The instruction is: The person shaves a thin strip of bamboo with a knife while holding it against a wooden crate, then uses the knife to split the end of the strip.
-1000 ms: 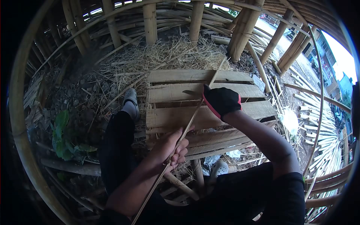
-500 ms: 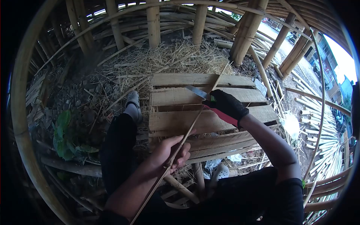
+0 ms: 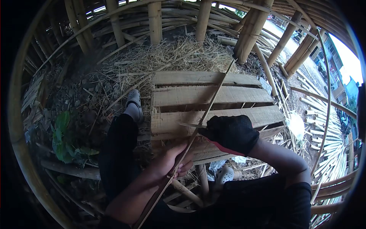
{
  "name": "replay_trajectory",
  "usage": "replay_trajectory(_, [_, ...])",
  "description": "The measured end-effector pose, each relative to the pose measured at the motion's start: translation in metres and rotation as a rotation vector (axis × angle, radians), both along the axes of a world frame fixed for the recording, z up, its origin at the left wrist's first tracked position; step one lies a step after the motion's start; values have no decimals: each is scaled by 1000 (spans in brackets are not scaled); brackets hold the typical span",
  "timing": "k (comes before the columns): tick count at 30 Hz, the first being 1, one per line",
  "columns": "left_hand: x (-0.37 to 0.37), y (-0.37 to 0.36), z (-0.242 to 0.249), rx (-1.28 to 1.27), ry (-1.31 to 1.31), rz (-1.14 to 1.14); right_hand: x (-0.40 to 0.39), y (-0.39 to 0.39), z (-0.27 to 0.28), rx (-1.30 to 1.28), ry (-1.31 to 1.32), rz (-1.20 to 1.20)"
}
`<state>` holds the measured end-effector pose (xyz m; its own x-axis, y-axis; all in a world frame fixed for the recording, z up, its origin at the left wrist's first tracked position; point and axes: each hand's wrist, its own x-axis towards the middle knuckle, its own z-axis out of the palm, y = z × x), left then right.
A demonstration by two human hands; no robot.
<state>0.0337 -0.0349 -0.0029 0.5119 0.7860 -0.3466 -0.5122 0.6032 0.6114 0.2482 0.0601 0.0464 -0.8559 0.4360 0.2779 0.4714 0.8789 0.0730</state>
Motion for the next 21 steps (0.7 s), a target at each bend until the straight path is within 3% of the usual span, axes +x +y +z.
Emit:
replay_trajectory(7, [-1,1,-3,-56,-77,-79,-5,5,-27,149,-124,-164])
replay_trajectory(10, [-3,1,-6,-167,-229,-57,-7,25,-28,-46,9,-189])
replay_trajectory(13, [-4,3,-5,-199,-297,-55,-18,14,-19,5,-139,-300])
replay_trajectory(17, [-4,-1,-9,-199,-320,-57,-7,36,-34,61,-46,-179])
replay_trajectory(21, [-2,2,-10,-200,-316,-37,-18,25,-26,72,-130,-205])
